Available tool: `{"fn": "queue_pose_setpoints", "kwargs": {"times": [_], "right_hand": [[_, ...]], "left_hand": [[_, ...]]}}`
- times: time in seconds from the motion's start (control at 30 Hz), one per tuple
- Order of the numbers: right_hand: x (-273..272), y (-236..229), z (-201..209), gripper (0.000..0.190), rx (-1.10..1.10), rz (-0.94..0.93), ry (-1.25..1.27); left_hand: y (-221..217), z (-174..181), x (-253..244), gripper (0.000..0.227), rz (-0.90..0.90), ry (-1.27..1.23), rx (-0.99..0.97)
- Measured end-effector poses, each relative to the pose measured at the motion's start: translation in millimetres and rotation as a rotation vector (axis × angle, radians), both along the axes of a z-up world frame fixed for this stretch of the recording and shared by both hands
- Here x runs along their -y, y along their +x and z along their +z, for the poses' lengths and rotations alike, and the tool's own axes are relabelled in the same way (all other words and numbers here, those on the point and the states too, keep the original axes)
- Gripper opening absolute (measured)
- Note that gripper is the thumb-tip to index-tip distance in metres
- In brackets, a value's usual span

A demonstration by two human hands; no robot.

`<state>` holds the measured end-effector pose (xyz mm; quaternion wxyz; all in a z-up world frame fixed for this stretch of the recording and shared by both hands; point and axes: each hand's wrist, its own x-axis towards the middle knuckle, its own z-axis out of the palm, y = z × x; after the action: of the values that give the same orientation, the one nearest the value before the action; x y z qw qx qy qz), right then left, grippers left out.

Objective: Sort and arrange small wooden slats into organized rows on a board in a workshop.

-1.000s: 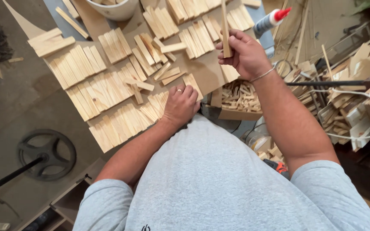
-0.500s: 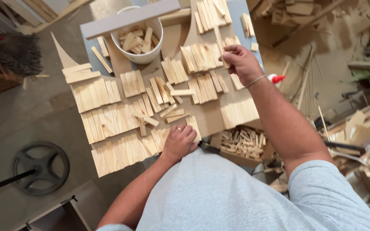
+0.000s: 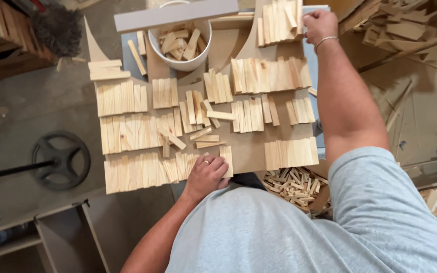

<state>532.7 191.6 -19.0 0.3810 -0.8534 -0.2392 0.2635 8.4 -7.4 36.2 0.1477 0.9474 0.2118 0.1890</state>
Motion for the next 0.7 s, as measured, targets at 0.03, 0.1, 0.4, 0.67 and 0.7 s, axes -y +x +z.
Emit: {"fn": "queue_pose_setpoints", "kwargs": {"times": [0.03, 0.1, 0.4, 0.67, 0.7], "right_hand": [[3, -3, 0, 0.014, -0.009, 0.009, -0.006], [3, -2, 8, 0.018, 0.057, 0.095, -0.047], [68, -44, -9, 0.022, 0.428, 0.483, 0.203], [166, -276, 72, 0.018, 0.375, 0.926, 0.162], [176, -305, 74, 0.030, 0.493, 1.097, 0.144]], "left_hand": [[-1, -3, 4, 0.021, 0.009, -0.006, -0.009], [-1, -9, 3, 0.023, 0.005, 0.025, -0.016], [7, -52, 4, 0.032, 0.044, 0.178, 0.198], [5, -42, -11, 0.048, -0.031, 0.185, 0.255], [4, -33, -14, 0.057, -0.033, 0.197, 0.269]]}}
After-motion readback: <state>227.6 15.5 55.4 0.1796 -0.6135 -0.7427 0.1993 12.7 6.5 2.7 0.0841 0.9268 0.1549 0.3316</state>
